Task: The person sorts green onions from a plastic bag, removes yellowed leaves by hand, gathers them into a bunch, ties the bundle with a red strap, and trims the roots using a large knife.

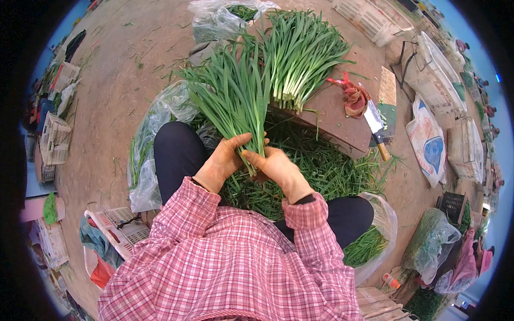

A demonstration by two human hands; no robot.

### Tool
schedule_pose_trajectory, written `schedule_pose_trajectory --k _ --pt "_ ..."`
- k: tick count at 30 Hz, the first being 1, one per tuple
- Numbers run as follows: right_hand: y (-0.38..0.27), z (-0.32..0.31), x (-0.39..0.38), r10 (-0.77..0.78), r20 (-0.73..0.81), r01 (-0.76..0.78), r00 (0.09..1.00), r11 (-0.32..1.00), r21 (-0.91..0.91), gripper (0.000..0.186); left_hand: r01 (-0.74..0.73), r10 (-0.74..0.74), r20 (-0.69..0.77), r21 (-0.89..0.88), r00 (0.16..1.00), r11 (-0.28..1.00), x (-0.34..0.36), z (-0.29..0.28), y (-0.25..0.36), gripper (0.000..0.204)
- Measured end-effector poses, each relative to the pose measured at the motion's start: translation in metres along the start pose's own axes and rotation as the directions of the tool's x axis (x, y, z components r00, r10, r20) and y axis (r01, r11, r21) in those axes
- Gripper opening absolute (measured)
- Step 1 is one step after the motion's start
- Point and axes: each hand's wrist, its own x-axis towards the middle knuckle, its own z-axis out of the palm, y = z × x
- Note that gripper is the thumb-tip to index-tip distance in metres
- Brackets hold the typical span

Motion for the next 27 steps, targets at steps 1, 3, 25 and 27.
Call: schedule_pose_trajectory --k 1,3,25,27 --pt "-0.003 -0.001 -0.004 -0.129 -0.214 0.078 0.968 0.970 -0.231 0.035 -0.012 0.010 -0.060 -0.028 0.998 1.000 0.002 -0.002 -0.003 0.039" --pt "-0.006 -0.002 -0.007 -0.363 -0.508 0.220 0.781 0.922 -0.320 0.034 -0.025 0.022 -0.108 -0.024 0.994 0.999 0.002 0.000 -0.005 0.038" --pt "0.003 0.019 0.026 -0.268 -0.403 0.340 0.875 0.933 0.118 0.020 0.125 -0.120 0.037 -0.358 0.992 0.925 0.006 -0.017 -0.011 0.024" --pt "0.003 0.021 0.026 -0.297 -0.387 0.366 0.873 0.923 0.116 0.018 0.074 -0.073 0.015 -0.337 0.997 0.939 0.006 -0.016 -0.013 0.024"
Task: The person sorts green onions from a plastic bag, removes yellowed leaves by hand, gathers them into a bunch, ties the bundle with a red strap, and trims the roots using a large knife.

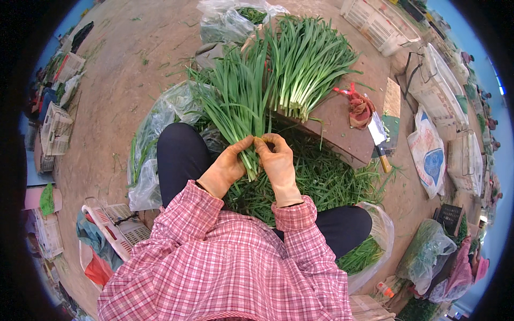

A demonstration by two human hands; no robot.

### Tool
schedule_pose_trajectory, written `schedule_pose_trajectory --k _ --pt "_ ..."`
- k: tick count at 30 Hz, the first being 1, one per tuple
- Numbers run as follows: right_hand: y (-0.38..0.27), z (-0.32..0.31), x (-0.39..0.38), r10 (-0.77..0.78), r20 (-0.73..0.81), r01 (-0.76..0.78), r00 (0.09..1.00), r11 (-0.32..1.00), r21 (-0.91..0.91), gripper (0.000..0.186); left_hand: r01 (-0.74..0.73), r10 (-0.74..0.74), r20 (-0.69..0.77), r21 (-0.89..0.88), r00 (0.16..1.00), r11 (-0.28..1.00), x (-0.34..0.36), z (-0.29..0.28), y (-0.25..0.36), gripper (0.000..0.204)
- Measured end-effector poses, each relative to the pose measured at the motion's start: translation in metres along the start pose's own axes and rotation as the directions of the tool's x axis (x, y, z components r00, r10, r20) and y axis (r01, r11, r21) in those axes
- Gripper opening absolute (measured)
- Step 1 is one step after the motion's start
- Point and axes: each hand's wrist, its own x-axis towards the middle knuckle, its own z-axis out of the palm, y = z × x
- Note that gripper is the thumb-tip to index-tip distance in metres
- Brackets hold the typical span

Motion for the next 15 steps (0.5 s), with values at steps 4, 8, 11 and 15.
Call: schedule_pose_trajectory --k 4,8,11,15 --pt "0.002 -0.002 -0.002 -0.061 0.109 0.063 0.992 0.998 -0.012 0.016 -0.035 0.041 -0.087 0.068 0.995 0.997 0.003 0.002 0.001 0.022" --pt "0.003 -0.005 -0.013 -0.130 0.148 0.139 0.980 0.989 -0.054 0.013 -0.092 0.132 -0.271 0.154 0.954 0.984 0.002 0.036 -0.005 0.023" --pt "-0.011 -0.014 -0.030 -0.040 0.221 0.056 0.974 0.996 -0.067 0.011 -0.039 0.091 -0.273 0.189 0.958 0.981 0.007 0.031 -0.001 0.026" --pt "-0.048 -0.033 -0.080 0.049 0.591 -0.041 0.805 0.999 -0.027 0.011 -0.021 0.105 -0.312 0.261 0.944 0.965 0.004 0.028 0.012 0.030"
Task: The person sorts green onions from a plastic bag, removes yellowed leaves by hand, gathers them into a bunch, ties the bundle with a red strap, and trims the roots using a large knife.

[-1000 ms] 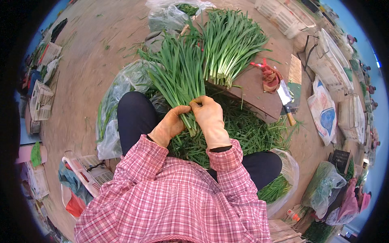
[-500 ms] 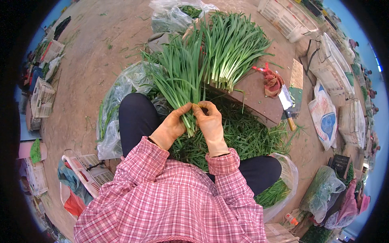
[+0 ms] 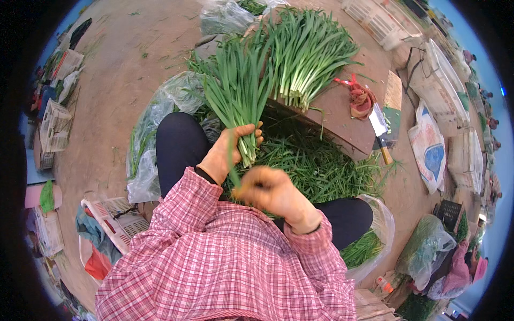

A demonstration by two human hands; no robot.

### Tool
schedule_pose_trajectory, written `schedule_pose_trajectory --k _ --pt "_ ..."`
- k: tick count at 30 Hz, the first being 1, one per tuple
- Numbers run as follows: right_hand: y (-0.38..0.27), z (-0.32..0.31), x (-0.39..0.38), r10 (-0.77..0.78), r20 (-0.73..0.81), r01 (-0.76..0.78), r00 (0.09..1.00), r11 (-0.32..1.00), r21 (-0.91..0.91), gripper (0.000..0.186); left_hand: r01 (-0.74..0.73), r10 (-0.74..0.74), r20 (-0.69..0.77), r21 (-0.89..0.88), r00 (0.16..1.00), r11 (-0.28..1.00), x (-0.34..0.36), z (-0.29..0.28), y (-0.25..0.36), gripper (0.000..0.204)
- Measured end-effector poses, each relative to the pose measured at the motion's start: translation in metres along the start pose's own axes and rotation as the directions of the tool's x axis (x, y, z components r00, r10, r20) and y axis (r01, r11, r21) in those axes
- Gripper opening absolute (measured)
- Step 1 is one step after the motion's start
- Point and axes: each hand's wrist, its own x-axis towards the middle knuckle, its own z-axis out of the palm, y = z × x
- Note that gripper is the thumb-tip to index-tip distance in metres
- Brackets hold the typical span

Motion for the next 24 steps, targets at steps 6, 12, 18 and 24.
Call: schedule_pose_trajectory --k 6,12,18,24 --pt "0.019 -0.020 0.016 -0.125 -0.566 -0.100 0.815 0.931 -0.351 0.022 -0.073 0.073 0.005 -0.023 0.997 0.997 -0.004 0.007 -0.005 0.032" --pt "0.047 -0.023 0.059 -0.388 -0.474 -0.029 0.790 0.749 -0.662 0.020 -0.112 0.111 -0.014 -0.032 0.994 0.993 -0.001 0.021 -0.013 0.030" --pt "0.031 -0.031 0.013 -0.281 -0.320 0.190 0.905 0.938 -0.289 0.017 -0.165 0.159 -0.085 -0.062 0.984 0.984 0.005 0.007 0.002 0.029" --pt "0.033 -0.018 0.069 -0.191 -0.452 -0.268 0.871 0.585 -0.765 0.025 -0.194 0.194 -0.035 0.020 0.980 0.981 0.005 0.007 -0.007 0.029"
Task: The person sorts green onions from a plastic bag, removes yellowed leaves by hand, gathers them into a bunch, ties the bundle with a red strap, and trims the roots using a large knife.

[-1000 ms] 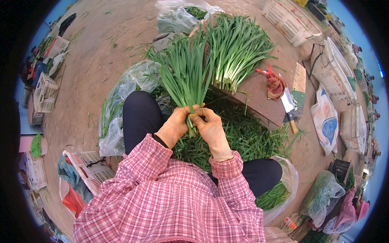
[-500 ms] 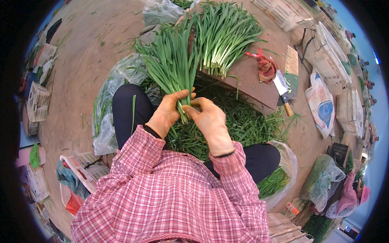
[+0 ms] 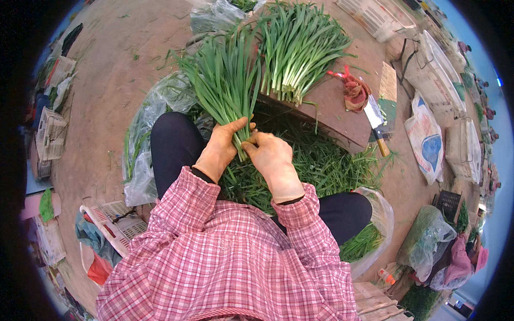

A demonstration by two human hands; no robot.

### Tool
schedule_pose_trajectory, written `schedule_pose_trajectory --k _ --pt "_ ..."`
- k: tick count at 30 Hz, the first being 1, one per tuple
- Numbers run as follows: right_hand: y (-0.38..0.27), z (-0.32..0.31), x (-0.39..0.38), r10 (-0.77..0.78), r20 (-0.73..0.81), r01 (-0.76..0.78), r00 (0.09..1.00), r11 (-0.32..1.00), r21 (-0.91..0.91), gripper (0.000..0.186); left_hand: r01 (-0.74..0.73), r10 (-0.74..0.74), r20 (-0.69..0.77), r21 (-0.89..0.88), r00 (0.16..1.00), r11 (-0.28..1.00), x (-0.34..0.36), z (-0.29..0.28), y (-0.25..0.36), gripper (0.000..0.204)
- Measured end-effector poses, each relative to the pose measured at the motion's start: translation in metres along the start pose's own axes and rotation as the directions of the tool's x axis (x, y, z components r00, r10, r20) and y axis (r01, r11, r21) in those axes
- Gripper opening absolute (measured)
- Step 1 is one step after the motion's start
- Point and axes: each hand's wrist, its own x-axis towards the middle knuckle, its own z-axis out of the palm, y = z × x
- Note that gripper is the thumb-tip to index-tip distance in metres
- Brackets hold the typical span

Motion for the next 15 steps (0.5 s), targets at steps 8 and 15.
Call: schedule_pose_trajectory --k 8,15 --pt "0.002 -0.033 -0.025 0.062 0.421 -0.347 0.905 0.680 0.646 0.018 0.209 -0.178 0.177 -0.180 0.968 0.961 0.007 -0.020 0.004 0.037" --pt "0.076 -0.076 -0.089 0.243 0.665 -0.063 0.706 0.957 -0.282 0.018 0.077 -0.075 0.022 -0.129 0.997 0.989 0.003 -0.011 0.015 0.032"
